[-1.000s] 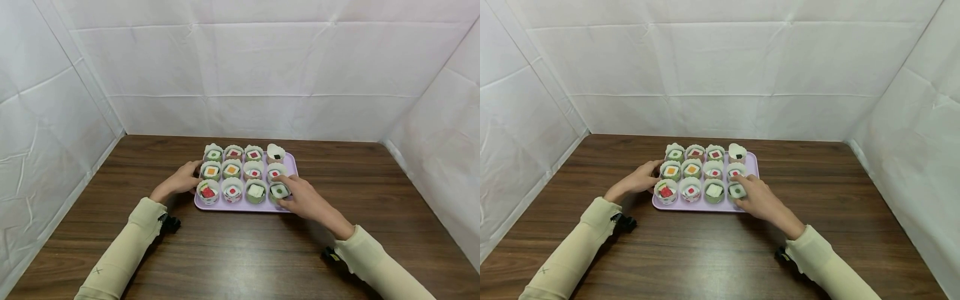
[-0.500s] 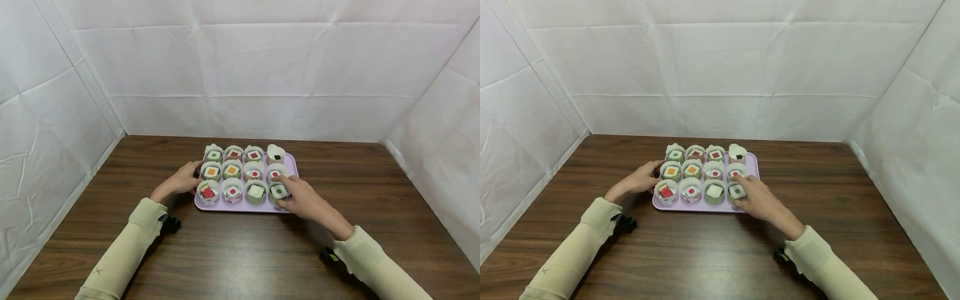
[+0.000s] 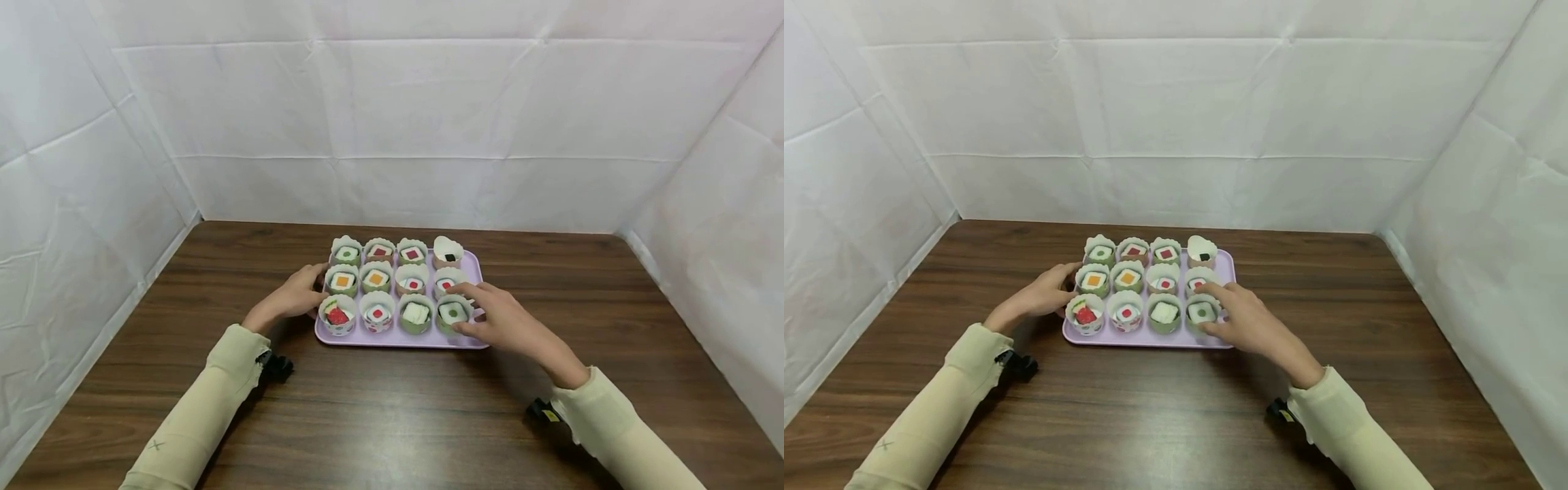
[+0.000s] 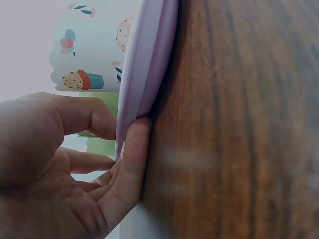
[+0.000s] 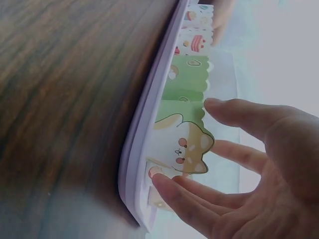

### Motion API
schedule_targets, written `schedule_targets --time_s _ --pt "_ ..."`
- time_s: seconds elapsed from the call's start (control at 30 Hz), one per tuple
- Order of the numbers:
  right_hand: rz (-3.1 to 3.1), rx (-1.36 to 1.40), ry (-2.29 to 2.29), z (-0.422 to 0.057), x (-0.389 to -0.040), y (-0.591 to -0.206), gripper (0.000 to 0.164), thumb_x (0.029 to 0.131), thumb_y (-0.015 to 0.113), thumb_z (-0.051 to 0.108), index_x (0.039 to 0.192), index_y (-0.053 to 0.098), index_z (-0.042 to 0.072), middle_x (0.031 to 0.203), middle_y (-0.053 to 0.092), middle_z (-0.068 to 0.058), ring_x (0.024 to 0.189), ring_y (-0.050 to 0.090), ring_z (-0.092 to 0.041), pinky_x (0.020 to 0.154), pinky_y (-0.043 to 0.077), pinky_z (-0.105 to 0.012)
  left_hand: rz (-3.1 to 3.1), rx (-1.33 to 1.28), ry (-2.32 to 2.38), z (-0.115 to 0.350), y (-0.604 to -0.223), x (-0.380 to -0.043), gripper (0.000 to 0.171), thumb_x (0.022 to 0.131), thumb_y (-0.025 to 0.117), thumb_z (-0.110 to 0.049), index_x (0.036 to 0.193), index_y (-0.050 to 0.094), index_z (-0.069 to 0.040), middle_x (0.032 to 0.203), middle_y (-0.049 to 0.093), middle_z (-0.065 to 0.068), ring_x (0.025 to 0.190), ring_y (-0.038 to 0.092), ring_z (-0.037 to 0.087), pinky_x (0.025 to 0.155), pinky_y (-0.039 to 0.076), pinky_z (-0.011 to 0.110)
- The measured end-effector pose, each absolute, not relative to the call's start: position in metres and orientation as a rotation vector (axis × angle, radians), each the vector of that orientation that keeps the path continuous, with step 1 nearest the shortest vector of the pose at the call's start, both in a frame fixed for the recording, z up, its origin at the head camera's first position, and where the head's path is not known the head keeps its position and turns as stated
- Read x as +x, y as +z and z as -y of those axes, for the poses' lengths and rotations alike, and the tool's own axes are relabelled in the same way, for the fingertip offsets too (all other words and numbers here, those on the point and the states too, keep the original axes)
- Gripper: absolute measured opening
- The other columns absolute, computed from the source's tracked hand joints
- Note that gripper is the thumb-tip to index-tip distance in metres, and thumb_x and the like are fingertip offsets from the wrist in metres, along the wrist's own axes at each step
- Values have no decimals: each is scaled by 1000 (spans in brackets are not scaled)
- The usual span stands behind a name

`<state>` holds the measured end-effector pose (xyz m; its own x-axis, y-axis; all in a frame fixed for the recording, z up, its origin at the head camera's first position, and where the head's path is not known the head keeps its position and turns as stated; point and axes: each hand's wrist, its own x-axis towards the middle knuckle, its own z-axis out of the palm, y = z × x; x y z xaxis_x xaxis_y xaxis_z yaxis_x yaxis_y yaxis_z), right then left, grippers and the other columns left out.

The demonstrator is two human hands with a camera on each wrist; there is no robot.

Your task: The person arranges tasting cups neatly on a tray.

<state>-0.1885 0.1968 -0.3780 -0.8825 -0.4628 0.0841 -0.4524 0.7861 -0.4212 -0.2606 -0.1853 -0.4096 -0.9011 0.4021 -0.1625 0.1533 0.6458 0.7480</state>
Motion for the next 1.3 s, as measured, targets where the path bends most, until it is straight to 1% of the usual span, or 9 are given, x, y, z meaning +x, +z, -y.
schedule_targets --time_s 0.1,0.17,0.47,0.63,0.8,0.87,0.97,1.1,1.3 --pt "-2940 -774 -724 -198 -190 -378 54 91 80 24 140 59 14 125 66 -19 107 69 -32 86 63 -48 -2560 443 1114 186 -409 -260 69 101 54 -6 160 21 9 130 45 32 104 59 35 66 65 32" --pt "-2935 -781 -747 -200 -190 -379 53 91 79 23 140 60 14 125 66 -19 107 70 -33 86 63 -49 -2563 448 1110 186 -410 -260 69 101 54 -6 160 21 9 130 45 32 103 59 35 65 65 32" --pt "-2917 -801 -761 -203 -188 -380 51 93 77 20 141 59 14 125 65 -20 106 70 -32 85 63 -47 -2559 460 1114 185 -412 -259 69 101 54 -5 159 21 10 128 46 32 98 59 32 65 65 32" --pt "-2925 -829 -739 -204 -189 -381 52 93 76 18 141 58 13 121 66 -19 106 69 -31 83 63 -45 -2571 451 1104 185 -412 -259 69 101 54 -7 160 22 8 128 46 31 98 59 31 64 65 31" --pt "-2924 -814 -705 -202 -189 -381 54 93 76 18 144 57 15 122 66 -17 107 67 -29 82 61 -41 -2573 451 1106 185 -413 -259 68 101 54 -7 160 22 8 129 46 31 100 59 32 65 65 31" --pt "-2921 -801 -702 -202 -189 -380 55 93 76 20 144 57 15 123 66 -17 107 68 -30 83 62 -42 -2567 453 1107 185 -413 -259 69 101 54 -7 160 22 9 129 46 32 99 59 32 65 65 31" --pt "-2928 -819 -745 -203 -191 -376 53 94 75 20 144 57 13 124 66 -20 108 70 -33 84 64 -45 -2549 452 1127 187 -412 -259 69 101 55 -6 159 22 9 129 46 32 98 60 31 65 65 32" --pt "-2983 -839 -853 -210 -196 -367 49 98 71 22 143 58 11 127 65 -24 107 71 -37 86 64 -51 -2482 448 1166 190 -409 -261 68 100 53 -5 159 22 10 127 46 30 95 63 29 68 66 34" --pt "-3081 -773 -970 -227 -213 -355 43 103 64 26 143 58 12 131 65 -18 111 70 -34 92 62 -52 -2353 387 1167 197 -398 -269 66 102 51 -6 159 23 7 129 48 28 94 64 26 77 67 38"
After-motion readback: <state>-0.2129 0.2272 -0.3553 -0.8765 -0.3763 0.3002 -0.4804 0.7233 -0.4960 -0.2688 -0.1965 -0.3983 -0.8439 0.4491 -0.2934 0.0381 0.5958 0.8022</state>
